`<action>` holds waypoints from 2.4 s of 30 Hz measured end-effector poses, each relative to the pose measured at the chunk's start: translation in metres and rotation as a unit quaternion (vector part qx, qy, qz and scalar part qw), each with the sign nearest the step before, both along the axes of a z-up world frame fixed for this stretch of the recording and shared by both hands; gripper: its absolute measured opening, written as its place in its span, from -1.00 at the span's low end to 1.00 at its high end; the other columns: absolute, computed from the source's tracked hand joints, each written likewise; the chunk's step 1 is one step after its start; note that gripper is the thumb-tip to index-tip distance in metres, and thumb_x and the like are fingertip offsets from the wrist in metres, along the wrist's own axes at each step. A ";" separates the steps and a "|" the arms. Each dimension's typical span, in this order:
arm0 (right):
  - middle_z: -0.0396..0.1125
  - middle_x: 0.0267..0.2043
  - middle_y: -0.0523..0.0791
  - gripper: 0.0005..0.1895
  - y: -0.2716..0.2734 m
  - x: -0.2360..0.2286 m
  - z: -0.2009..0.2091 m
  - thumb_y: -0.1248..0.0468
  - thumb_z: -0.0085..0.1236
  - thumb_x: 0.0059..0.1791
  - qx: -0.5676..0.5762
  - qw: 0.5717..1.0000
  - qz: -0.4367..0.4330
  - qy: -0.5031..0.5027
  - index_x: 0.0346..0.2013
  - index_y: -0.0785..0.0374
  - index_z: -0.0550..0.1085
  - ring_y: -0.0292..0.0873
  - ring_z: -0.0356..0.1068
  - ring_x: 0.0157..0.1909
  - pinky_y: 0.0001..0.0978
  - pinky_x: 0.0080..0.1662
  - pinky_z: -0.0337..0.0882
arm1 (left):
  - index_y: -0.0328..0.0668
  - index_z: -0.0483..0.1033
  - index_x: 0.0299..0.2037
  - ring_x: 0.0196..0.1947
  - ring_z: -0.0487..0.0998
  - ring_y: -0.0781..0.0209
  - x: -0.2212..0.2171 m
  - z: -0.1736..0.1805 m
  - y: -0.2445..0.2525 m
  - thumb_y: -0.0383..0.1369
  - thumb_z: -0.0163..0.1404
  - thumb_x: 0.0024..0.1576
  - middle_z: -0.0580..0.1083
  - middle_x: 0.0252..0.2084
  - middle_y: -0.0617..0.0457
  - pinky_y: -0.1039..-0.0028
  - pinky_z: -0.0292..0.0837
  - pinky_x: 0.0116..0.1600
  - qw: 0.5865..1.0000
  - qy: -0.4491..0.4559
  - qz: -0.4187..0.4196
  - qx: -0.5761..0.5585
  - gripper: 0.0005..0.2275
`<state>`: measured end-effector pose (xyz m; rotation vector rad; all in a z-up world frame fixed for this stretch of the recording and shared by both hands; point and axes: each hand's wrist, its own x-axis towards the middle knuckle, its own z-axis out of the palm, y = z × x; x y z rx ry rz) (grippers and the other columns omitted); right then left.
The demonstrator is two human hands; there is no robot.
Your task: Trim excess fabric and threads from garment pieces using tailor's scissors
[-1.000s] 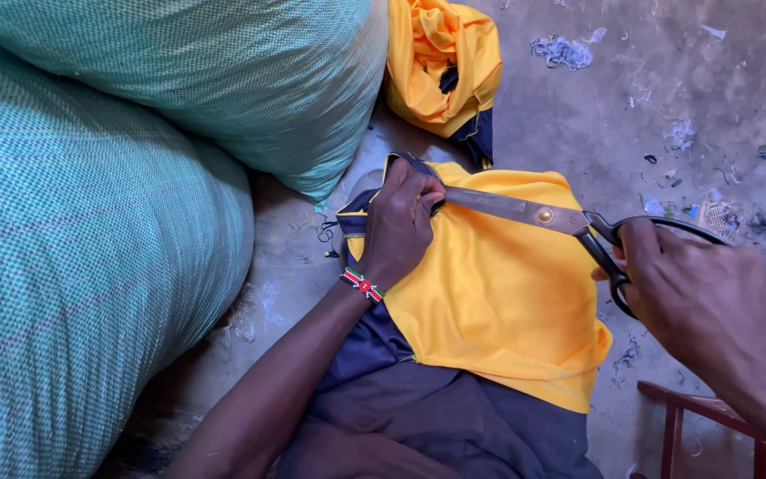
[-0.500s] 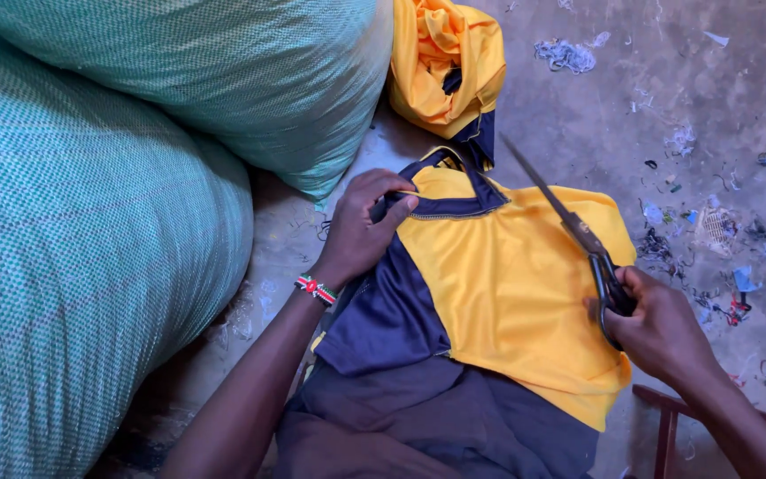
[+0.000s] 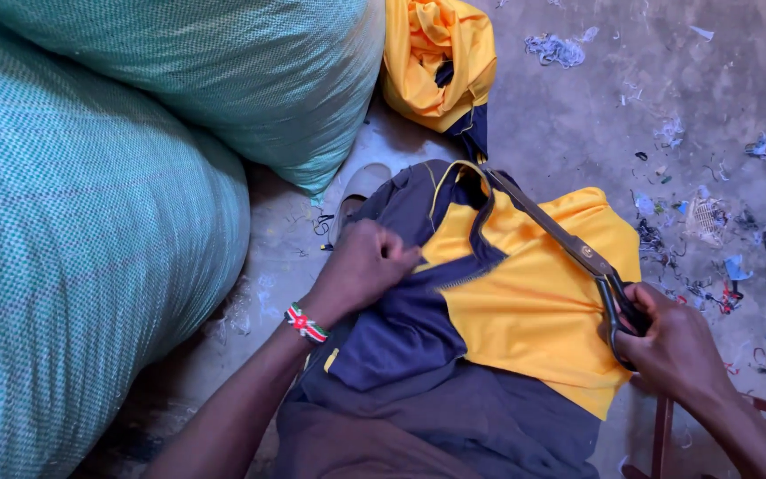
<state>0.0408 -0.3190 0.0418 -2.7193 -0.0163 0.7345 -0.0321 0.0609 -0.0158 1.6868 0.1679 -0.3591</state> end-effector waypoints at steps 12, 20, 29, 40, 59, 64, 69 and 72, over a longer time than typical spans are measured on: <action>0.39 -0.66 -0.19 -0.63 0.027 0.015 0.027 -0.02 0.39 -0.20 -0.127 0.975 0.161 -0.086 -0.31 0.16 0.53 -0.14 0.32 -0.63 -0.24 -0.41 0.27 | -0.31 0.64 -0.18 -0.37 0.52 -0.05 0.048 -0.018 -0.005 -0.51 0.07 0.01 0.51 -0.21 -0.03 0.22 0.42 -0.21 0.930 -0.301 0.014 0.211 -0.81; 0.40 -0.66 -0.17 -0.53 0.029 0.017 0.028 -0.13 0.43 -0.28 -0.134 0.972 0.185 -0.052 -0.39 0.13 0.51 -0.12 0.33 -0.63 -0.25 -0.40 0.29 | -0.31 0.38 -0.30 -0.43 0.43 -0.05 0.050 -0.020 -0.006 -0.57 -0.03 0.11 0.44 -0.32 -0.06 0.19 0.32 -0.25 0.925 -0.333 0.039 0.178 -0.97; 0.46 -0.63 -0.20 -0.79 0.046 0.029 0.028 0.11 0.33 -0.15 -0.137 0.972 0.190 -0.028 -0.36 0.13 0.52 -0.16 0.32 -0.66 -0.25 -0.40 0.29 | -0.19 0.34 -0.28 -0.46 0.42 0.10 0.039 -0.005 -0.010 -0.56 -0.08 0.17 0.36 -0.29 0.09 0.28 0.32 -0.29 0.915 -0.321 0.083 0.231 -0.93; 0.45 -0.56 -0.06 -0.56 0.122 0.049 -0.033 -0.02 0.52 -0.23 0.165 0.983 -0.069 0.029 -0.38 0.22 0.52 -0.11 0.48 -0.43 -0.35 -0.33 0.43 | -0.04 0.30 -0.05 -0.32 0.57 0.04 0.052 -0.086 0.051 -0.61 0.05 0.03 0.35 -0.20 -0.05 0.36 0.52 -0.13 0.816 -0.098 0.534 0.201 -0.66; 0.28 -0.49 -0.25 -0.73 0.137 0.073 -0.022 0.52 0.33 -0.18 0.550 0.765 -0.331 0.057 -0.38 0.21 0.40 -0.20 0.48 -0.43 -0.27 -0.31 0.66 | -0.13 0.49 -0.20 -0.26 0.57 -0.30 0.034 0.018 -0.034 -0.45 -0.02 0.09 0.52 -0.29 -0.06 0.11 0.50 -0.28 0.878 -0.350 -0.130 0.299 -0.89; 0.31 -0.54 -0.23 -0.75 0.134 0.056 -0.028 0.51 0.34 -0.18 0.543 0.759 -0.352 0.068 -0.42 0.20 0.42 -0.21 0.48 -0.48 -0.26 -0.34 0.66 | -0.30 0.52 -0.43 -0.29 0.52 -0.38 0.039 0.046 -0.027 -0.34 0.02 0.06 0.48 -0.36 -0.19 0.04 0.46 -0.28 0.906 -0.340 -0.110 0.226 -0.84; 0.35 -0.49 -0.16 -0.76 0.129 0.045 -0.029 0.51 0.32 -0.19 0.553 0.745 -0.365 0.075 -0.37 0.20 0.45 -0.15 0.53 -0.42 -0.13 -0.26 0.69 | -0.15 0.53 -0.10 -0.22 0.56 -0.23 0.057 0.037 -0.053 -0.27 0.07 0.14 0.43 -0.34 -0.04 0.13 0.47 -0.21 0.926 -0.339 0.033 0.161 -0.80; 0.32 -0.51 -0.17 -0.76 0.126 0.043 -0.024 0.54 0.30 -0.18 0.572 0.733 -0.362 0.067 -0.39 0.22 0.44 -0.12 0.53 -0.43 -0.06 -0.24 0.69 | -0.19 0.56 -0.05 -0.35 0.62 -0.10 0.068 0.015 -0.070 -0.35 0.11 0.11 0.49 -0.20 0.01 0.19 0.52 -0.30 0.930 -0.335 0.043 0.142 -0.77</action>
